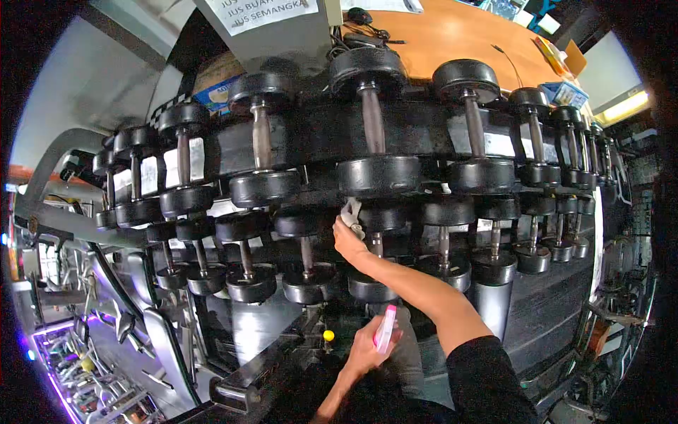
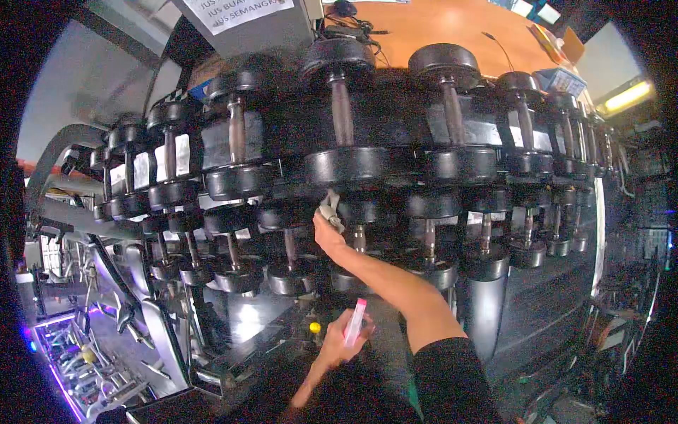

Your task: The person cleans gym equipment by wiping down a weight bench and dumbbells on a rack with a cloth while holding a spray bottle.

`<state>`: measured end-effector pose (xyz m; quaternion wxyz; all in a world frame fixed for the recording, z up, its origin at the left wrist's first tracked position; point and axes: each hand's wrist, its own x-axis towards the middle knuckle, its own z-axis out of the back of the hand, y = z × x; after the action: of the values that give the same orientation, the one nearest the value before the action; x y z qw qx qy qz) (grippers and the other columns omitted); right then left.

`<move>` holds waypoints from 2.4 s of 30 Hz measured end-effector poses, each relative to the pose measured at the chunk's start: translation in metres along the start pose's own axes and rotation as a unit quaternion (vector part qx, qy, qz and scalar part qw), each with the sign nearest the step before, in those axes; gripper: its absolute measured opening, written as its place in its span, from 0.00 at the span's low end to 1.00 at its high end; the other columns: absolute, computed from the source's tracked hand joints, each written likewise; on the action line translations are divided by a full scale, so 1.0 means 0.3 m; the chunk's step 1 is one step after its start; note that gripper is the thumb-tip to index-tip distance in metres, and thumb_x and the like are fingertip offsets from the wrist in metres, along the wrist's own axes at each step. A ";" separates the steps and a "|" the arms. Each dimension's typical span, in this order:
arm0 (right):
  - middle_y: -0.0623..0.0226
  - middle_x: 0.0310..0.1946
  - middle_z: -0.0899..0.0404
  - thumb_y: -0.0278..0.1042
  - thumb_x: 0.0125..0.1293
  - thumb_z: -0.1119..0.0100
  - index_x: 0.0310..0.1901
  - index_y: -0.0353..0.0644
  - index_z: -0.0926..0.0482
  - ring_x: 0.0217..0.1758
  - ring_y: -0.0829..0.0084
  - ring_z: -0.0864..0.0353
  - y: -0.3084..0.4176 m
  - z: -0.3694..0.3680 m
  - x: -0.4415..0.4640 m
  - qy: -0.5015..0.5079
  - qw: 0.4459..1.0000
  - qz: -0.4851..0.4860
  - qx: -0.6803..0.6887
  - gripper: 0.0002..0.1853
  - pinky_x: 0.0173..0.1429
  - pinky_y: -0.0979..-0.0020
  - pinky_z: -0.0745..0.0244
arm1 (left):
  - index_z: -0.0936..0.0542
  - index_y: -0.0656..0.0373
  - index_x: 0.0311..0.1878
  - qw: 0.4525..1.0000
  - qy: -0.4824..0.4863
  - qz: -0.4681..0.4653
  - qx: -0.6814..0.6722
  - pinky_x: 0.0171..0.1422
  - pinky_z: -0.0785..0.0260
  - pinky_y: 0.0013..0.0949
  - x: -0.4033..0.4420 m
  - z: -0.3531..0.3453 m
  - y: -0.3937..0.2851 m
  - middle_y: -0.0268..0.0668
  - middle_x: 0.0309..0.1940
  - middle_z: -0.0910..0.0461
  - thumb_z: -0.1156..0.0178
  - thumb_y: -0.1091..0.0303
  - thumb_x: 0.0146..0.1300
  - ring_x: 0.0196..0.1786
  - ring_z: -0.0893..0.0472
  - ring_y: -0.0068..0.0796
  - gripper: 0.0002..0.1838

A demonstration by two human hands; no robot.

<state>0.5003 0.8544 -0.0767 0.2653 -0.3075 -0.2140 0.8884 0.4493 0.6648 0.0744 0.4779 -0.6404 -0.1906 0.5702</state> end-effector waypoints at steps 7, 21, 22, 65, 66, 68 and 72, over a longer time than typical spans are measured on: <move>0.68 0.63 0.33 0.32 0.52 0.38 0.54 0.54 0.24 0.67 0.62 0.36 -0.108 -0.128 -0.227 -0.247 0.865 -0.213 0.380 0.24 0.67 0.49 0.41 | 0.23 0.60 0.43 0.992 -0.068 -0.099 -0.028 0.37 0.29 0.28 0.002 0.018 0.028 0.35 0.34 0.19 0.34 0.72 0.56 0.32 0.22 0.23 0.13; 0.62 0.47 0.22 0.38 0.67 0.51 0.54 0.46 0.27 0.52 0.59 0.23 -0.288 -0.554 -0.148 -0.183 0.761 -0.363 0.505 0.16 0.55 0.58 0.27 | 0.23 0.58 0.44 0.993 -0.052 -0.100 -0.021 0.40 0.28 0.28 -0.003 -0.011 0.084 0.35 0.35 0.19 0.32 0.71 0.56 0.33 0.21 0.22 0.14; 0.66 0.45 0.21 0.40 0.68 0.54 0.52 0.47 0.27 0.51 0.63 0.23 -0.275 -0.626 -0.110 -0.192 0.739 -0.346 0.545 0.15 0.54 0.57 0.27 | 0.23 0.58 0.44 0.995 -0.051 -0.083 -0.023 0.39 0.28 0.28 -0.004 -0.009 0.090 0.35 0.35 0.19 0.32 0.71 0.56 0.33 0.21 0.22 0.14; 0.61 0.49 0.22 0.46 0.69 0.51 0.49 0.43 0.25 0.50 0.62 0.23 -0.318 -0.643 0.051 -0.145 0.768 -0.397 0.482 0.17 0.54 0.57 0.28 | 0.23 0.63 0.43 0.879 -0.344 -0.324 -0.056 0.39 0.27 0.34 0.392 -0.076 0.130 0.44 0.35 0.21 0.36 0.78 0.52 0.34 0.20 0.42 0.14; 0.61 0.49 0.22 0.46 0.69 0.51 0.49 0.43 0.24 0.50 0.61 0.23 -0.321 -0.638 0.055 -0.146 0.769 -0.389 0.485 0.17 0.55 0.57 0.28 | 0.24 0.63 0.41 0.894 -0.349 -0.270 -0.082 0.37 0.28 0.32 0.396 -0.082 0.129 0.42 0.36 0.22 0.36 0.80 0.49 0.32 0.21 0.38 0.14; 0.60 0.49 0.22 0.46 0.69 0.51 0.49 0.43 0.24 0.50 0.61 0.23 -0.340 -0.640 0.028 -0.151 0.773 -0.379 0.486 0.17 0.55 0.57 0.29 | 0.24 0.62 0.41 0.879 -0.364 -0.301 -0.062 0.37 0.28 0.31 0.423 -0.086 0.124 0.42 0.37 0.22 0.36 0.81 0.48 0.32 0.21 0.37 0.15; 0.60 0.50 0.22 0.46 0.68 0.50 0.49 0.43 0.24 0.51 0.60 0.23 -0.397 -0.685 -0.117 -0.161 0.767 -0.361 0.505 0.17 0.56 0.57 0.29 | 0.25 0.62 0.41 0.870 -0.357 -0.340 -0.026 0.37 0.28 0.31 0.435 -0.073 0.146 0.44 0.39 0.24 0.36 0.82 0.47 0.32 0.22 0.35 0.16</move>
<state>0.6999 0.9692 -0.1446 0.6451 0.1184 0.1306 0.7435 0.4922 0.7386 -0.0358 0.5247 -0.3013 -0.5689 0.5570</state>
